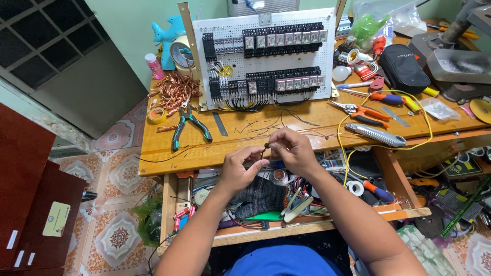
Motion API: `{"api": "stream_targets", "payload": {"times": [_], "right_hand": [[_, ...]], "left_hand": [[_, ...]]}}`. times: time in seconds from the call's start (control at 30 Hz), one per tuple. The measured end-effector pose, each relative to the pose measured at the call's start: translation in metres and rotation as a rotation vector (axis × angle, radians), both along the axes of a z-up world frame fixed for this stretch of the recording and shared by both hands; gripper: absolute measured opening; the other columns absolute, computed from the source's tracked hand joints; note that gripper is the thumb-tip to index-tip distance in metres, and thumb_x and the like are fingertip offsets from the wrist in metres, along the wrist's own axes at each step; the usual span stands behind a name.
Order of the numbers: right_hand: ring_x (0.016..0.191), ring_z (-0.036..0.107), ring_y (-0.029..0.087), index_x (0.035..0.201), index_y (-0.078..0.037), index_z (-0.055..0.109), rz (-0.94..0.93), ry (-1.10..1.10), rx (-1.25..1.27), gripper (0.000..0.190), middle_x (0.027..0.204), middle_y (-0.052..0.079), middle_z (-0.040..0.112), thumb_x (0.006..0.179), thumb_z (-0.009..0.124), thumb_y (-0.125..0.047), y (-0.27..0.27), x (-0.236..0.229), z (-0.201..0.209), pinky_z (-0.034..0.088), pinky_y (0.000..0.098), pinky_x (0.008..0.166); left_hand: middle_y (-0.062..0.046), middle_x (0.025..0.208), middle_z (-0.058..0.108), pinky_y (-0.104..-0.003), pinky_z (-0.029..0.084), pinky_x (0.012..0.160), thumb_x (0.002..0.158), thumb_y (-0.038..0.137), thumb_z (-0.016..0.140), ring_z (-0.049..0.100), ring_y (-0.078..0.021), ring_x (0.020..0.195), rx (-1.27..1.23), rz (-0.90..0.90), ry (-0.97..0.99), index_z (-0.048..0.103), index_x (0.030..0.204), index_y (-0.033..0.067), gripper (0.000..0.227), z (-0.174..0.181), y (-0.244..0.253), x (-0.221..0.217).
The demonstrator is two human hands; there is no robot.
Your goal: Wiring an electrical control panel by stripping, twisting, and connecting wires to terminal blocks.
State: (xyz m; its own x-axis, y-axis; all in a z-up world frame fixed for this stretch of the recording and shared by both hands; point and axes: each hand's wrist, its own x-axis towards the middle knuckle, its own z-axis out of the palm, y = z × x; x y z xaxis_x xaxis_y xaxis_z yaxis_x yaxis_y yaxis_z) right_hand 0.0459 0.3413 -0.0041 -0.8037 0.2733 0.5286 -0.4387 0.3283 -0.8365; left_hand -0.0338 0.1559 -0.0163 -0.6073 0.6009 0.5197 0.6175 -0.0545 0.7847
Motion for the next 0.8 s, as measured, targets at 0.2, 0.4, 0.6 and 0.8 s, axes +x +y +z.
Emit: {"api": "stream_targets", "payload": {"times": [0.2, 0.4, 0.6, 0.8], "right_hand": [[0.059, 0.07, 0.015, 0.094, 0.002, 0.071, 0.079, -0.056, -0.084, 0.002, 0.077, 0.013, 0.069, 0.094, 0.069, 0.003, -0.003, 0.005, 0.012, 0.058, 0.03, 0.056], [0.06, 0.068, 0.011, 0.098, 0.002, 0.069, 0.276, -0.205, -0.222, 0.004, 0.068, 0.008, 0.07, 0.095, 0.067, -0.001, -0.009, 0.012, 0.023, 0.059, 0.0262, 0.059], [0.063, 0.071, 0.014, 0.099, 0.004, 0.068, 0.307, -0.213, -0.258, 0.005, 0.068, 0.011, 0.072, 0.095, 0.066, 0.001, -0.003, 0.013, 0.025, 0.06, 0.0285, 0.064], [0.064, 0.071, 0.015, 0.103, 0.004, 0.067, 0.248, -0.145, -0.292, 0.007, 0.069, 0.012, 0.071, 0.098, 0.064, -0.001, -0.001, 0.007, 0.009, 0.061, 0.0304, 0.065]], "left_hand": [[-0.004, 0.077, 0.076, -0.033, 0.058, 0.069, 0.089, 0.017, 0.08, 0.075, -0.0264, 0.074, 0.069, 0.027, 0.012, 0.081, 0.099, 0.0189, 0.01, 0.01, 0.001, -0.008], [-0.001, 0.074, 0.069, -0.032, 0.056, 0.069, 0.091, 0.018, 0.079, 0.071, -0.0233, 0.071, 0.032, 0.014, 0.098, 0.082, 0.093, 0.0235, 0.007, 0.007, -0.008, -0.024], [-0.004, 0.072, 0.067, -0.034, 0.056, 0.067, 0.092, 0.013, 0.077, 0.069, -0.0264, 0.067, 0.052, -0.052, 0.116, 0.081, 0.091, 0.0181, 0.007, 0.013, -0.007, -0.019], [-0.007, 0.07, 0.067, -0.035, 0.054, 0.067, 0.089, 0.009, 0.079, 0.067, -0.025, 0.066, 0.085, -0.204, -0.011, 0.081, 0.091, 0.0143, 0.006, 0.02, -0.009, -0.013]]}}
